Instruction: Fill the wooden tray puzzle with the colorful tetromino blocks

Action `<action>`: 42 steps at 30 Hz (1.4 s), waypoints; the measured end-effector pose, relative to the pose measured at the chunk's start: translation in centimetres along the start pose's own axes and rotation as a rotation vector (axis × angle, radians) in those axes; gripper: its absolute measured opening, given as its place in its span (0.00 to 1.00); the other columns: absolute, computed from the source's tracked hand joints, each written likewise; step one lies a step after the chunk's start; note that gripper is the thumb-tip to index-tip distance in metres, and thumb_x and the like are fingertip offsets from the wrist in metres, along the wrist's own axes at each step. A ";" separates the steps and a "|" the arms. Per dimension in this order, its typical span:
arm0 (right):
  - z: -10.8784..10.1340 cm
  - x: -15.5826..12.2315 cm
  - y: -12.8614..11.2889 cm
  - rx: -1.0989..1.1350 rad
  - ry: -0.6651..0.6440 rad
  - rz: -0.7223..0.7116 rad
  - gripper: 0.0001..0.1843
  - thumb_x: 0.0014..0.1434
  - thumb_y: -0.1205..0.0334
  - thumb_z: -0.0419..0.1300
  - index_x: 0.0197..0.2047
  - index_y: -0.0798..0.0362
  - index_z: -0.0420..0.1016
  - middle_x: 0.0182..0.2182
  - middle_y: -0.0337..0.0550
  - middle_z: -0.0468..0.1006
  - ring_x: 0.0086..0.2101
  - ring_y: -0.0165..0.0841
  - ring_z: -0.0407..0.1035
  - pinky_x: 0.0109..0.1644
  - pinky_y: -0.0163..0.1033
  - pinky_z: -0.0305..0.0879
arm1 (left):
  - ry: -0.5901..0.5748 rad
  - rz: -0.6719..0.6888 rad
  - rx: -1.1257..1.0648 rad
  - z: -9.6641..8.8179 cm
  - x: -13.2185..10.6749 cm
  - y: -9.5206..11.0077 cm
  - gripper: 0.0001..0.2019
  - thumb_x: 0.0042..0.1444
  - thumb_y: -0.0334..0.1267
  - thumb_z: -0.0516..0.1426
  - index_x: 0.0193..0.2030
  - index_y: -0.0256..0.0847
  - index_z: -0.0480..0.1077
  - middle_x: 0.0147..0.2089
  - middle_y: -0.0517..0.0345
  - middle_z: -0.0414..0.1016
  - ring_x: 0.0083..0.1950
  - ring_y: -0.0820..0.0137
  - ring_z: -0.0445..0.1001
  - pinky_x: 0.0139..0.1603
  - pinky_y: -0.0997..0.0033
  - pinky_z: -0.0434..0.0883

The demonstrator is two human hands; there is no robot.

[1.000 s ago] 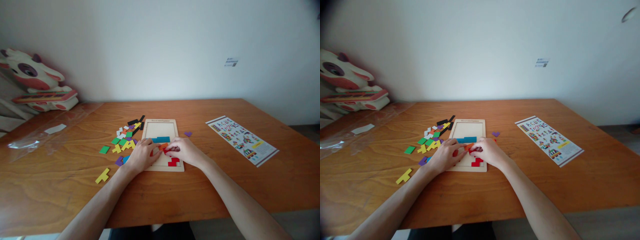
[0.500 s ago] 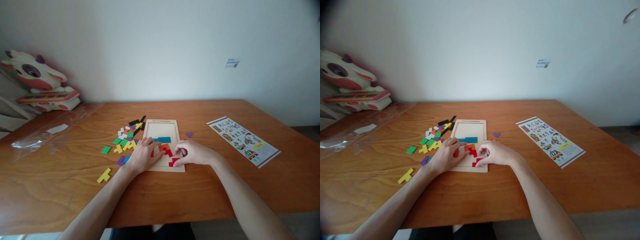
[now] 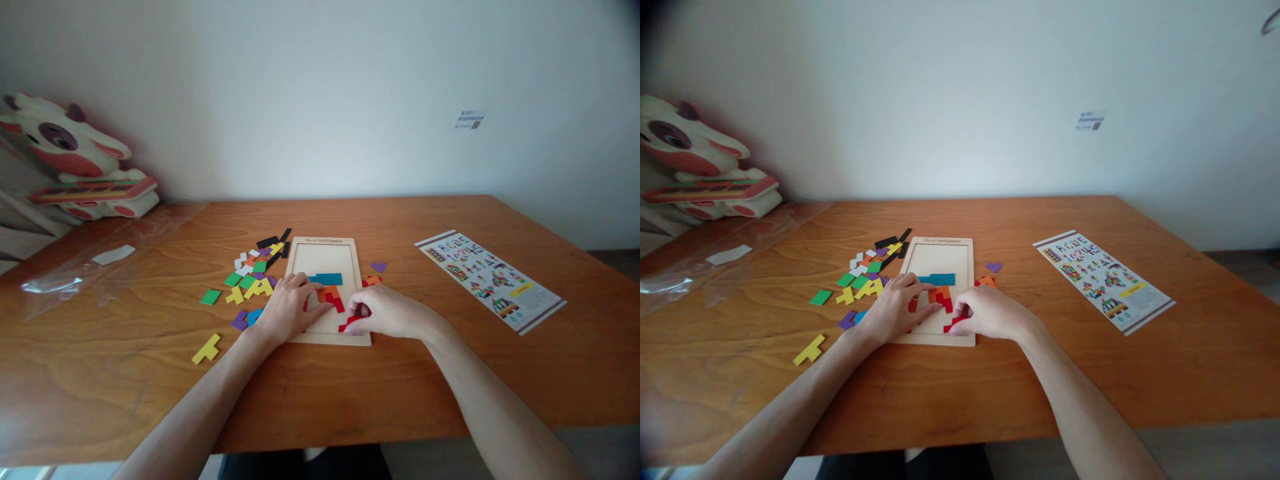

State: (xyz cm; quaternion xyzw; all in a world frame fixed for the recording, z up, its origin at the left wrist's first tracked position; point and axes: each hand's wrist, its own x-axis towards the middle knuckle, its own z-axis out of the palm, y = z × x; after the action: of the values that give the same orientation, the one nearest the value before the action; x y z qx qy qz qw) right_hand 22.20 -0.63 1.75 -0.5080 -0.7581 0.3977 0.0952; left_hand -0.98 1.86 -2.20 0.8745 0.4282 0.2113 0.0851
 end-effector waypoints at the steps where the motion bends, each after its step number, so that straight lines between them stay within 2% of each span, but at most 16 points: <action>1: -0.1 0.1 0.2 0.036 0.025 -0.016 0.12 0.54 0.54 0.69 0.32 0.53 0.76 0.28 0.39 0.79 0.29 0.31 0.71 0.30 0.34 0.60 | -0.005 0.004 -0.008 0.0 0.0 0.0 0.19 0.61 0.52 0.59 0.50 0.41 0.77 0.39 0.51 0.72 0.42 0.62 0.72 0.46 0.60 0.68; 3: -0.3 0.4 0.8 0.131 0.116 -0.024 0.12 0.60 0.53 0.64 0.33 0.54 0.74 0.28 0.40 0.78 0.30 0.31 0.72 0.32 0.34 0.63 | -0.021 0.014 -0.021 -0.1 0.0 -0.1 0.19 0.61 0.52 0.59 0.50 0.41 0.77 0.39 0.51 0.72 0.42 0.61 0.72 0.46 0.59 0.68; 5: -0.4 0.8 1.5 0.232 0.177 0.035 0.13 0.64 0.53 0.59 0.33 0.53 0.69 0.27 0.40 0.76 0.28 0.31 0.73 0.31 0.34 0.66 | -0.042 0.028 -0.032 -0.3 0.0 -0.1 0.20 0.61 0.52 0.59 0.51 0.41 0.77 0.39 0.51 0.71 0.42 0.61 0.72 0.47 0.59 0.68; 8: -0.3 1.4 2.4 0.311 0.168 0.111 0.13 0.68 0.57 0.55 0.32 0.52 0.64 0.25 0.39 0.75 0.27 0.31 0.74 0.31 0.34 0.69 | -0.076 0.062 -0.055 -0.6 0.1 0.2 0.20 0.60 0.53 0.59 0.51 0.42 0.78 0.40 0.52 0.71 0.42 0.62 0.72 0.48 0.58 0.67; 16: -0.2 1.8 2.4 0.234 0.210 0.136 0.13 0.68 0.60 0.54 0.30 0.51 0.64 0.25 0.40 0.77 0.27 0.33 0.77 0.30 0.34 0.70 | -0.171 0.124 -0.126 -0.4 0.9 2.3 0.16 0.58 0.48 0.63 0.51 0.45 0.78 0.41 0.52 0.72 0.44 0.62 0.71 0.47 0.60 0.66; 21: -0.1 1.7 2.2 0.208 0.227 0.147 0.13 0.68 0.60 0.55 0.30 0.52 0.65 0.23 0.40 0.77 0.26 0.32 0.76 0.30 0.33 0.69 | -0.214 0.107 -0.165 -0.3 1.0 2.4 0.16 0.57 0.46 0.64 0.51 0.44 0.77 0.42 0.51 0.73 0.45 0.60 0.71 0.48 0.59 0.66; 24: 0.1 1.9 2.3 0.264 0.263 0.162 0.12 0.67 0.59 0.55 0.31 0.52 0.66 0.24 0.40 0.77 0.25 0.31 0.75 0.29 0.33 0.68 | -0.194 0.106 -0.209 -0.5 1.0 2.4 0.16 0.59 0.47 0.62 0.50 0.43 0.76 0.42 0.51 0.73 0.45 0.60 0.71 0.48 0.59 0.66; 26: 0.2 2.0 2.4 0.283 0.309 0.153 0.12 0.66 0.55 0.58 0.32 0.52 0.67 0.24 0.39 0.76 0.24 0.31 0.74 0.28 0.34 0.67 | -0.136 0.073 -0.310 -0.9 0.9 2.2 0.15 0.63 0.46 0.58 0.51 0.42 0.75 0.41 0.52 0.73 0.44 0.63 0.71 0.48 0.61 0.68; 28: 0.1 2.1 2.4 0.238 0.371 0.102 0.17 0.62 0.48 0.61 0.31 0.53 0.70 0.24 0.39 0.75 0.25 0.32 0.72 0.30 0.35 0.65 | -0.051 0.016 -0.455 -1.4 1.0 1.9 0.14 0.67 0.41 0.51 0.52 0.41 0.74 0.41 0.53 0.73 0.43 0.66 0.72 0.48 0.64 0.69; 31: -0.1 2.2 2.3 0.119 0.467 -0.015 0.23 0.57 0.40 0.62 0.30 0.54 0.76 0.26 0.41 0.75 0.29 0.32 0.68 0.33 0.36 0.61 | 0.024 -0.067 -0.619 -2.1 1.0 1.0 0.17 0.66 0.33 0.45 0.49 0.41 0.74 0.43 0.54 0.74 0.45 0.67 0.72 0.50 0.65 0.69; 34: -0.3 2.3 2.2 0.108 0.494 -0.064 0.25 0.57 0.39 0.61 0.32 0.54 0.80 0.27 0.41 0.75 0.30 0.32 0.66 0.33 0.36 0.58 | 0.018 -0.068 -0.668 -2.2 1.1 -0.1 0.15 0.64 0.32 0.47 0.46 0.40 0.75 0.44 0.53 0.74 0.45 0.67 0.72 0.50 0.65 0.70; 37: -0.5 2.2 2.3 0.191 0.489 -0.044 0.25 0.59 0.39 0.59 0.35 0.54 0.80 0.24 0.39 0.73 0.27 0.31 0.65 0.30 0.36 0.57 | 0.035 -0.042 -0.644 -1.8 1.0 -0.7 0.12 0.65 0.35 0.51 0.46 0.41 0.75 0.46 0.51 0.74 0.46 0.68 0.72 0.49 0.66 0.71; 40: -1.0 2.3 2.8 0.320 0.553 0.026 0.25 0.61 0.40 0.56 0.39 0.54 0.80 0.24 0.40 0.74 0.26 0.33 0.68 0.29 0.36 0.59 | 0.044 -0.113 -0.666 -1.3 0.9 -0.7 0.11 0.63 0.40 0.55 0.48 0.40 0.73 0.48 0.50 0.74 0.45 0.67 0.73 0.45 0.68 0.72; 42: -1.5 2.4 3.3 0.401 0.624 0.042 0.25 0.62 0.41 0.56 0.42 0.54 0.80 0.29 0.44 0.78 0.31 0.35 0.72 0.32 0.37 0.64 | 0.028 -0.194 -0.760 -1.3 0.9 -0.6 0.14 0.59 0.43 0.59 0.50 0.39 0.71 0.47 0.51 0.75 0.42 0.69 0.75 0.40 0.70 0.73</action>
State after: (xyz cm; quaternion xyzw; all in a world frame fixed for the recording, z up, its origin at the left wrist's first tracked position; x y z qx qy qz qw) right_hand 24.23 2.66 -0.23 -0.5916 -0.5890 0.3662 0.4111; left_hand -1.46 2.85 -0.99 0.7331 0.4013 0.3575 0.4168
